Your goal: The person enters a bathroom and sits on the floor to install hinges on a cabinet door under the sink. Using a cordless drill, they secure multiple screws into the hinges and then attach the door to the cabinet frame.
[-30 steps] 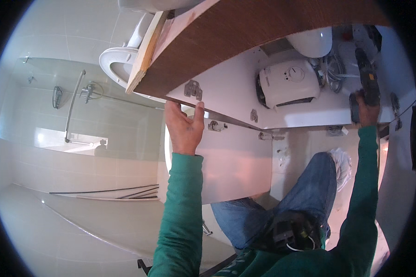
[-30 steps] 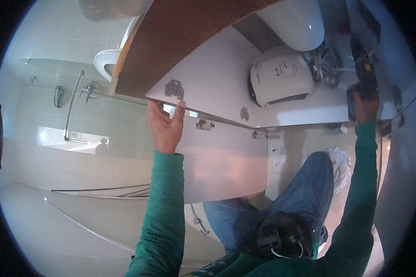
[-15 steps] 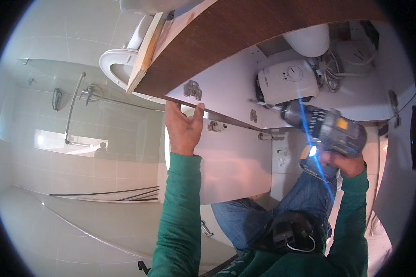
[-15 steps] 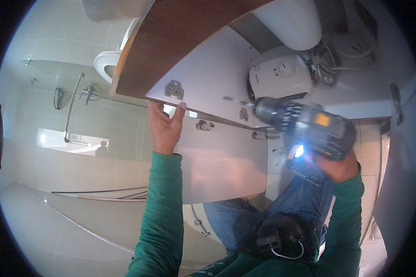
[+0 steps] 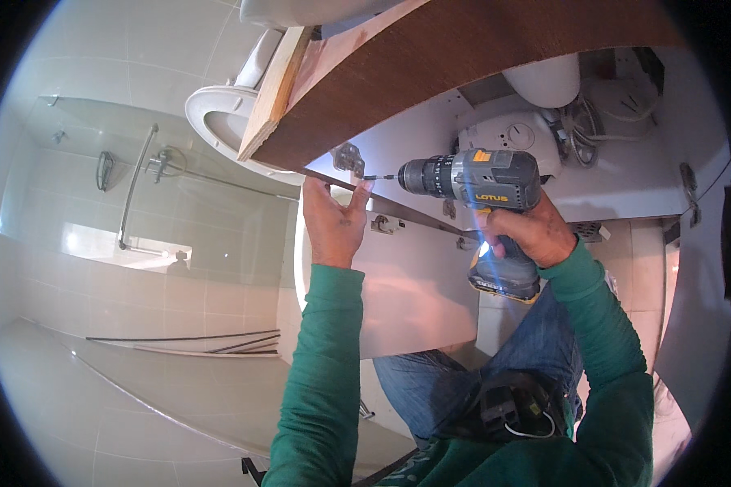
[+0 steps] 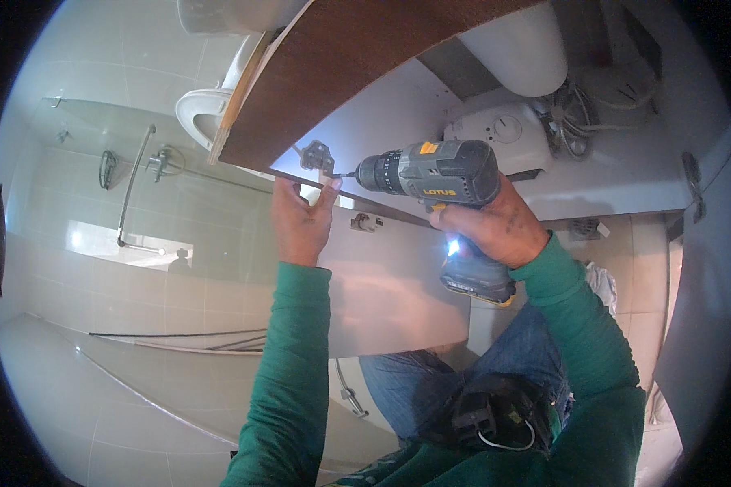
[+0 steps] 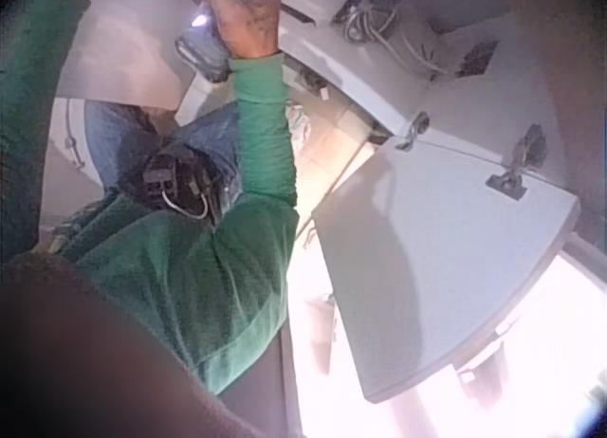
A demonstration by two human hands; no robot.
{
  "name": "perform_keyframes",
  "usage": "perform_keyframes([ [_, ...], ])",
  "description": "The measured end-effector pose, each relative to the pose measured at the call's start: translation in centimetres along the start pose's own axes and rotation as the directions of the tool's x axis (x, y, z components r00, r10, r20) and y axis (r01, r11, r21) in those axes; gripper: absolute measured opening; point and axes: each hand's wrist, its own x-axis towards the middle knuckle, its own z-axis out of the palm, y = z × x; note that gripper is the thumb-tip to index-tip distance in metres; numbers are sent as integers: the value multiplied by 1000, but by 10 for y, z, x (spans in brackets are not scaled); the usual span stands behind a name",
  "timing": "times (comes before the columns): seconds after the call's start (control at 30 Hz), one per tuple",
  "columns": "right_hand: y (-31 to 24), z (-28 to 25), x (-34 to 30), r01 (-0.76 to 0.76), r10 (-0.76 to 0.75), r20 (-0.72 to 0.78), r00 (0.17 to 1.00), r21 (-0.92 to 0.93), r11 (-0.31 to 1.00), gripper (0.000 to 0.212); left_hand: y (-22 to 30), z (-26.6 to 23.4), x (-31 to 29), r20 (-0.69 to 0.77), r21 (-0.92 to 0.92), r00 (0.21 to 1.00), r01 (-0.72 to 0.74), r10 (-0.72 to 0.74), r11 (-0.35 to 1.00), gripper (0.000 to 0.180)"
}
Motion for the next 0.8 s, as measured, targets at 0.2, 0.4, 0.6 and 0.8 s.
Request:
perform_keyframes([
  [0.2,5,-3,10,21,-22,-42,999,-26,999,36,-12,6,-1,-39,103,999,7,-3,995,51],
  [0.4,16,-3,13,-105,114,-25,993,228,968,31,-11,11,-1,-57,64,998,5,-2,998,49],
  [0.6,37,1,19,-113,118,9,993,362,925,35,-3,9,1,-30,-6,999,14,-14,1000,51],
  [0.8,50,-1,18,-94,102,-3,995,353,931,37,4,8,0,29,-54,995,94,-92,994,56],
])
